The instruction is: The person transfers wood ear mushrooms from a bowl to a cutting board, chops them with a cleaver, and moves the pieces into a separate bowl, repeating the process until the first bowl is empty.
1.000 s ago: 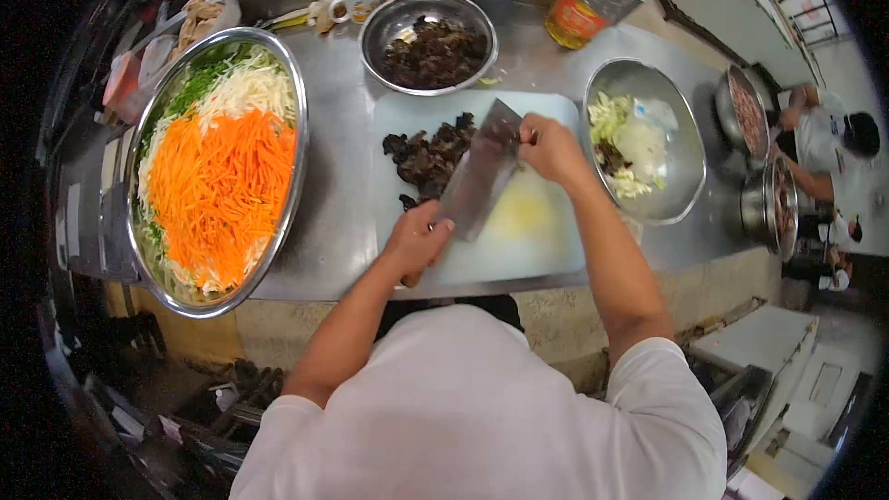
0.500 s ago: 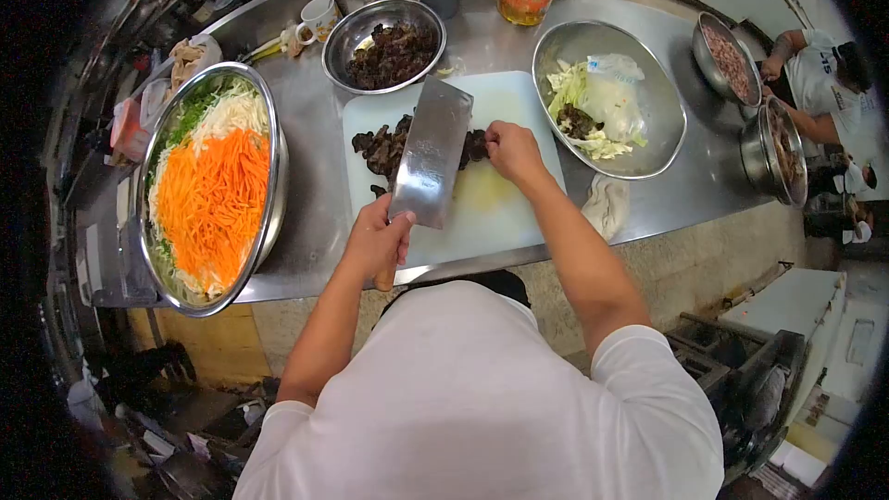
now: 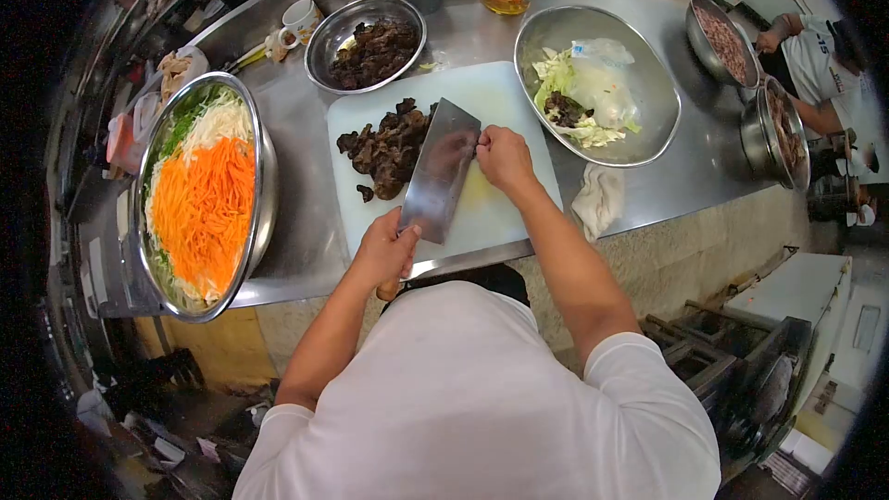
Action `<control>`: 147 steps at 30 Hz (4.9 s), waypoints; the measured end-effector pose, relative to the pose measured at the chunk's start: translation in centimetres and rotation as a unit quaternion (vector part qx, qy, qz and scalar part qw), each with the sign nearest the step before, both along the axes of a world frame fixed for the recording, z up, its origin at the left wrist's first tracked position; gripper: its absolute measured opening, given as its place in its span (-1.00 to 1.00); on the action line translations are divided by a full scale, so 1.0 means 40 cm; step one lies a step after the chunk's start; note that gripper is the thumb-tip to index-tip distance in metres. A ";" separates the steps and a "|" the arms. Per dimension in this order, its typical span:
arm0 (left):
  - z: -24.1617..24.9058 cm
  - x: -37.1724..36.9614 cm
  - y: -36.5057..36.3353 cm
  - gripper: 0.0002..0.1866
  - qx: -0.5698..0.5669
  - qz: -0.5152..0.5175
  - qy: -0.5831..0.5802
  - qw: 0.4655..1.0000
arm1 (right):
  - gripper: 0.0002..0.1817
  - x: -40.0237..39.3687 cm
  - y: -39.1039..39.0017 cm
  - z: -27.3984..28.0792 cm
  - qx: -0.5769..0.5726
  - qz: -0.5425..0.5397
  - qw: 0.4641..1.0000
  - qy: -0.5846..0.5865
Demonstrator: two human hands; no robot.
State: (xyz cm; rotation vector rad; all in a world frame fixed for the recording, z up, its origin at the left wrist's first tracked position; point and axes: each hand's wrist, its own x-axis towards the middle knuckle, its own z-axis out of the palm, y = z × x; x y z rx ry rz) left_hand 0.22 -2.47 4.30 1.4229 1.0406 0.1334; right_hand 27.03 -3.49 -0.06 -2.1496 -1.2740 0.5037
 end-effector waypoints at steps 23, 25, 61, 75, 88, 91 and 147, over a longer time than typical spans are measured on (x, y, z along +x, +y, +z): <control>-0.082 -0.033 0.083 -0.79 -0.028 0.050 -0.065 0.996 | -0.73 0.025 0.457 0.272 0.022 0.234 0.969 -0.079; -0.069 -0.031 0.081 -0.80 -0.016 0.065 -0.068 0.995 | -0.68 -0.029 0.634 0.205 0.030 0.242 0.965 -0.094; -0.110 -0.038 0.085 -0.82 -0.005 0.049 -0.067 0.997 | -0.90 0.065 0.325 0.219 -0.036 0.119 0.974 0.190; 0.016 -0.044 0.019 -0.89 -0.037 0.286 -0.139 0.947 | -0.63 0.026 0.102 0.025 0.142 0.137 0.977 0.085; 0.072 0.019 -0.125 -0.93 -0.036 0.267 -0.068 0.961 | -0.44 0.051 -0.053 -0.001 0.183 0.176 0.962 0.096; 0.064 -0.014 -0.105 -0.93 -0.023 0.259 -0.072 0.963 | 0.38 0.028 -0.058 -0.019 0.057 0.182 0.980 -0.055; -0.052 0.005 0.052 -0.75 -0.064 0.083 -0.036 0.994 | -0.82 0.006 0.691 0.190 -0.032 0.179 0.857 0.482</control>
